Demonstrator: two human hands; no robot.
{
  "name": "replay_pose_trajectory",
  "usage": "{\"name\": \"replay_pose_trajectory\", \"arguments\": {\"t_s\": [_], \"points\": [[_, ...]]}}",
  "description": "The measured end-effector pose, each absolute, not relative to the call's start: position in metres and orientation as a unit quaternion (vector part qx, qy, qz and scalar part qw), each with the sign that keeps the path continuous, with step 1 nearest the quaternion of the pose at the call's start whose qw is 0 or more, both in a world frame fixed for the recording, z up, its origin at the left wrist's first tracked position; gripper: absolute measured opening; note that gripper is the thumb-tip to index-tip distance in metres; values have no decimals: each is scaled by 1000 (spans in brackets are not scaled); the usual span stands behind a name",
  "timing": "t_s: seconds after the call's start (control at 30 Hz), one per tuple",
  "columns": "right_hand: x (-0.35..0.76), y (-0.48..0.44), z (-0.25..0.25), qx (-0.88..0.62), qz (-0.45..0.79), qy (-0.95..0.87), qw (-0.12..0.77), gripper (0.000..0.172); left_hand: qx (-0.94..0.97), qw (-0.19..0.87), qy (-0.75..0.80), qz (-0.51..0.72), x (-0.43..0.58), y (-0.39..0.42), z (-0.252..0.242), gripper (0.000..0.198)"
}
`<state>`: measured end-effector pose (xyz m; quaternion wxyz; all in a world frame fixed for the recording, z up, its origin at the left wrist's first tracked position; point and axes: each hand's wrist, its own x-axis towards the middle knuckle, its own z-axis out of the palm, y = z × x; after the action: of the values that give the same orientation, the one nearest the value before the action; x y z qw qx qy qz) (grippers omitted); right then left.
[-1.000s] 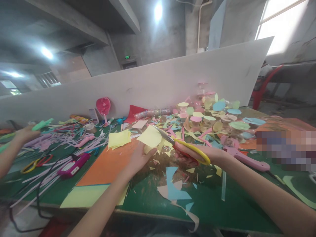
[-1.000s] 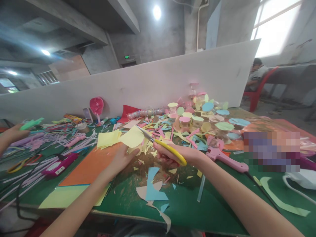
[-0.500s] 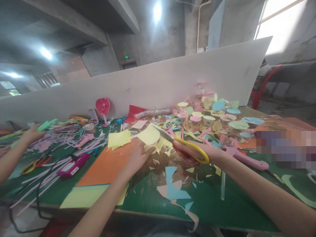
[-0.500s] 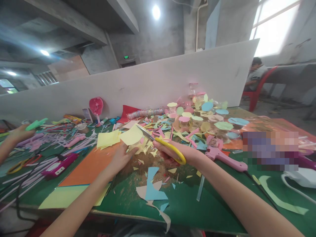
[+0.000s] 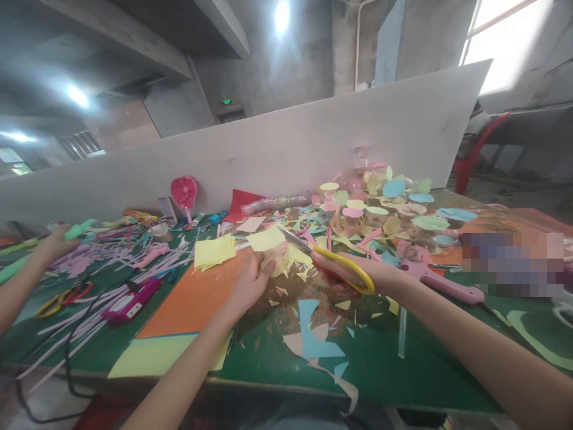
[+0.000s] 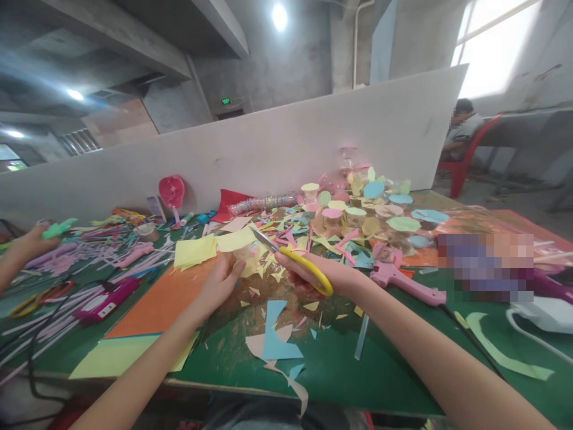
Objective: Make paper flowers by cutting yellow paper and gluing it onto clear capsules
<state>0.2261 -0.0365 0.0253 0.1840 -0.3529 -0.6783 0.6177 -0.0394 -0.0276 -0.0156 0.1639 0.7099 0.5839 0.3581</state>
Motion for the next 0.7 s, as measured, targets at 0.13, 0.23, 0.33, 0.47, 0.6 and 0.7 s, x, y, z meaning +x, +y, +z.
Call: {"name": "replay_pose_trajectory", "arguments": {"t_s": [0.13, 0.23, 0.33, 0.47, 0.6, 0.7], "points": [[226, -37, 26, -357, 618, -677, 181, 58, 711, 194, 569, 363, -38, -27, -14, 37], [226, -37, 26, -374, 623, -665, 171, 57, 712, 188, 577, 354, -39, -25, -16, 37], [227, -35, 25, -384, 626, -661, 158, 57, 724, 199, 567, 340, -40, -24, -20, 40], [228, -33, 23, -382, 611, -677, 150, 59, 727, 276, 511, 367, -37, -25, -21, 57], [229, -33, 22, -375, 602, -689, 145, 57, 708, 281, 527, 376, -37, -30, -13, 70], [229, -33, 22, -368, 596, -699, 143, 59, 681, 283, 564, 372, -40, -33, -7, 71]]}}
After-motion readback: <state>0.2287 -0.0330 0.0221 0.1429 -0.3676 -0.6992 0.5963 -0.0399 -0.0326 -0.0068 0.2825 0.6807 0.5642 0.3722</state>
